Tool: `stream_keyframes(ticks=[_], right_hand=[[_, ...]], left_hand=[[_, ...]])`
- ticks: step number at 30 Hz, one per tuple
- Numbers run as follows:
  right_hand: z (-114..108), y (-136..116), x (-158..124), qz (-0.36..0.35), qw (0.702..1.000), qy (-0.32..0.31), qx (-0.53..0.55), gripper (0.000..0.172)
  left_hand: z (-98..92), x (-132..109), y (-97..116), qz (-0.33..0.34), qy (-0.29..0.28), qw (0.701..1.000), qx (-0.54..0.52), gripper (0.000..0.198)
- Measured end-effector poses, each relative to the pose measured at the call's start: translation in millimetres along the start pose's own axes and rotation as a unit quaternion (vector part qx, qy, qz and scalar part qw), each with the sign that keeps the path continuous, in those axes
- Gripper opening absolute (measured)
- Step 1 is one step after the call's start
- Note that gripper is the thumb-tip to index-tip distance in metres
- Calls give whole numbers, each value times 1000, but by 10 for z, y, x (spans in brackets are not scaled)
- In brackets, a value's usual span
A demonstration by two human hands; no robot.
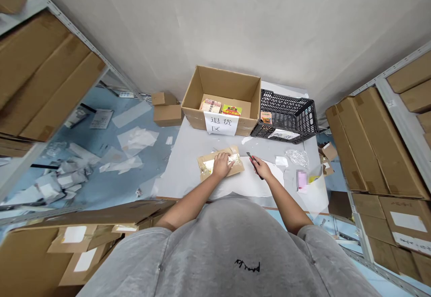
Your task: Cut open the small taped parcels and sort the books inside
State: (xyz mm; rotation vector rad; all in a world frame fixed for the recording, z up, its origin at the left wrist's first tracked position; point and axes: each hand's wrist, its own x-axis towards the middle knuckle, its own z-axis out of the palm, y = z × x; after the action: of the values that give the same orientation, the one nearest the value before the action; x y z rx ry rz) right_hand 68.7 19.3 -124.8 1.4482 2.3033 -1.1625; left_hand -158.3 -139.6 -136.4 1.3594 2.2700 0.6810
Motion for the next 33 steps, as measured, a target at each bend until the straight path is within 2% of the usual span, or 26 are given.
stream_keyframes(ticks=[6, 11, 16, 18, 20, 23, 25, 26, 27, 29, 31, 33], right_hand=[[484, 245, 165, 81, 994, 38, -62, 72], [845, 360, 341, 81, 994, 63, -31, 81], [1013, 278, 313, 153, 985, 33, -77, 82], [1018, 198, 256, 143, 985, 69, -71, 77], [983, 72, 214, 91, 985, 138, -39, 67], [894, -222, 214, -63, 978, 199, 28, 60], [856, -459, 241, -145, 973, 177, 33, 61], [853, -574, 255, -162, 974, 157, 20, 63], [862, -677, 264, -162, 977, 135, 5, 65], [906, -832, 261, -126, 986, 103, -25, 73], [973, -901, 223, -79, 992, 95, -40, 80], [1041, -892, 159, -46, 992, 112, -40, 86]], left_hand=[[-116, -335, -254, -30, 24, 998, 42, 63], [-64, -373, -348, -25, 5, 999, 45, 70], [-133, -231, -419, 25, -41, 997, 58, 72], [-182, -185, -438, 42, -52, 996, 59, 72], [-219, -175, -445, 43, -56, 996, 54, 70], [-229, -255, -460, -15, -17, 999, 40, 70], [-202, -360, -494, -108, 55, 992, 31, 76], [-182, -417, -521, -163, 90, 982, 24, 82], [-160, -468, -554, -215, 113, 970, 12, 89], [-126, -535, -630, -285, 114, 951, -31, 101], [-121, -530, -707, -302, 82, 947, -70, 108], [-151, -452, -776, -282, 54, 955, -78, 111]])
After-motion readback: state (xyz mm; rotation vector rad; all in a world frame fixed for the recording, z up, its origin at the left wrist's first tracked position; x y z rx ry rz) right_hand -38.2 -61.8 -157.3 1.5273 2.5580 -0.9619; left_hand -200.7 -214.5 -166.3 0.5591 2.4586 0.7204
